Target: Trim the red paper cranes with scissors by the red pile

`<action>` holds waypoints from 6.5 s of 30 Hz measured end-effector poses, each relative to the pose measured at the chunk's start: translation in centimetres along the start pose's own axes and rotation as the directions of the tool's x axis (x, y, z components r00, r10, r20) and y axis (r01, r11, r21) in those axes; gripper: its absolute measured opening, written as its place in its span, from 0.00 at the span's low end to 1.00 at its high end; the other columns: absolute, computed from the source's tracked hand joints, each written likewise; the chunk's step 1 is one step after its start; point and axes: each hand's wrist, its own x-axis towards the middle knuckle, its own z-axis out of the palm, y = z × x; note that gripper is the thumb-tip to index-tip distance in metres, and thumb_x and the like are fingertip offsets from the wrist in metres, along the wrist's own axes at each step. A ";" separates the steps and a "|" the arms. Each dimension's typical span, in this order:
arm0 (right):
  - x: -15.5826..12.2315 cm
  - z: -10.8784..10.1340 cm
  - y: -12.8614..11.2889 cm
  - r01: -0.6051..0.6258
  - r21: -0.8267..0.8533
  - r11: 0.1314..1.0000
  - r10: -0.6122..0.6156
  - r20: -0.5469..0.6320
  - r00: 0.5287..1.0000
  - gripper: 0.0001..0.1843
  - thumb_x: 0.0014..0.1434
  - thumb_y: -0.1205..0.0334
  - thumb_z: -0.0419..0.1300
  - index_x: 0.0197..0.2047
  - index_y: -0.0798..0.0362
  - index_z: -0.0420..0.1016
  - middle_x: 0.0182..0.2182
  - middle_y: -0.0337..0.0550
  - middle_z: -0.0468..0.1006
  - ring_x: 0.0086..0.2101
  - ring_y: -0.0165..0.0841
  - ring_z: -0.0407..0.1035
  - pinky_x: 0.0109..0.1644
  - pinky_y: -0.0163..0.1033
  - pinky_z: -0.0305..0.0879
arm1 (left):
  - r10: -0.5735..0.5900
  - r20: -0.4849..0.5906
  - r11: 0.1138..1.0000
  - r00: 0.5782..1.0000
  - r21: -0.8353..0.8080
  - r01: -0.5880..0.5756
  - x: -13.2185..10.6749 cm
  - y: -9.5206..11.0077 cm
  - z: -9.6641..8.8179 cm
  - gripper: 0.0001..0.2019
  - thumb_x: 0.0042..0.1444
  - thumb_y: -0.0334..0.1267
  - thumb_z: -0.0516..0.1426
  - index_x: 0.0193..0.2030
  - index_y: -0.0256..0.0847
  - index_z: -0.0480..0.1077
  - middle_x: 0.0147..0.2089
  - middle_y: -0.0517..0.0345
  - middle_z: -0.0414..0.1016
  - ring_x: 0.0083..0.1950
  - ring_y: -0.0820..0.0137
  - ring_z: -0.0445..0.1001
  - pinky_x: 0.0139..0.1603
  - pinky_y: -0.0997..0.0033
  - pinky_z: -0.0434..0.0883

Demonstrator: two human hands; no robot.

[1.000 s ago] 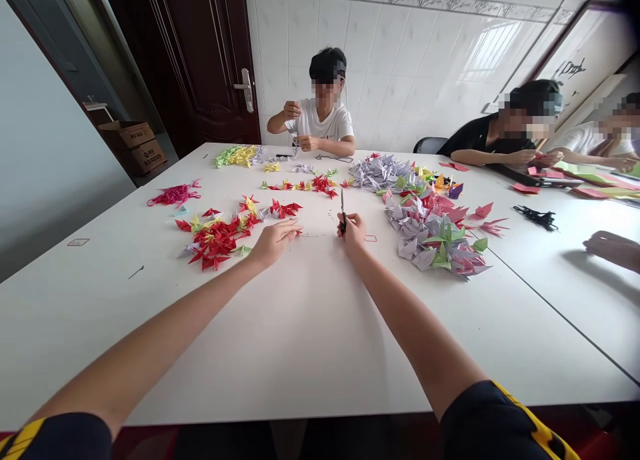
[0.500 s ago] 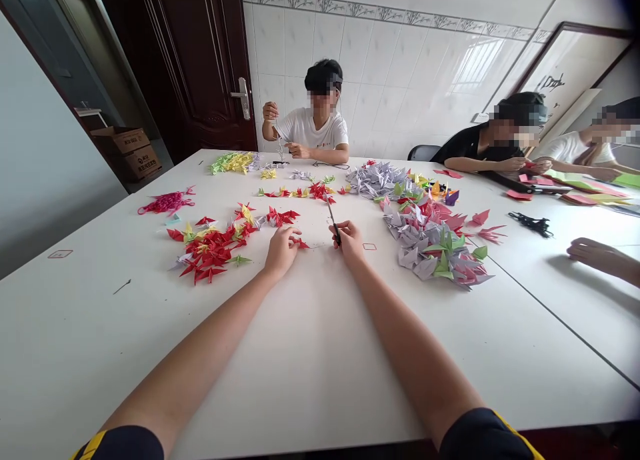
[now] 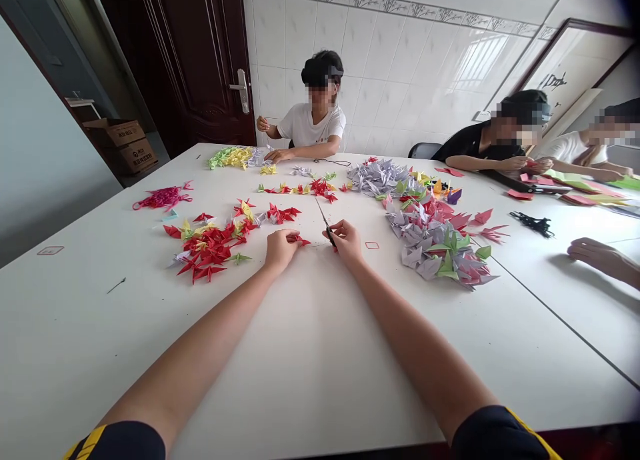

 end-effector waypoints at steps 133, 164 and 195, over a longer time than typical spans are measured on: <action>-3.7 1.1 -1.7 0.099 -0.144 0.985 -0.037 0.382 0.924 0.11 0.46 0.55 0.65 0.29 0.51 0.68 0.22 0.35 0.71 0.20 0.27 0.60 0.23 0.34 0.54 | -0.198 -0.180 0.769 0.963 -0.638 0.039 1.3 -1.0 -0.5 0.16 0.38 0.28 0.62 0.38 0.39 0.79 0.41 0.52 0.80 0.40 0.68 0.76 0.49 0.62 0.73; -3.4 1.2 -1.1 0.226 -0.288 0.931 -0.127 0.327 0.937 0.10 0.49 0.55 0.63 0.32 0.49 0.67 0.23 0.34 0.70 0.23 0.29 0.58 0.28 0.35 0.56 | -0.237 -0.036 0.708 0.971 -0.690 0.148 0.6 0.3 -0.8 0.28 0.36 0.32 0.66 0.50 0.36 0.75 0.34 0.52 0.80 0.40 0.65 0.79 0.51 0.58 0.72; -3.3 1.4 -1.1 0.235 -0.372 0.898 -0.117 0.314 0.942 0.13 0.48 0.53 0.64 0.32 0.48 0.64 0.20 0.30 0.66 0.22 0.28 0.53 0.28 0.35 0.51 | -0.215 -0.002 0.724 0.977 -0.672 0.158 0.5 0.4 -0.8 0.24 0.38 0.29 0.65 0.47 0.35 0.75 0.34 0.53 0.81 0.37 0.67 0.78 0.51 0.59 0.72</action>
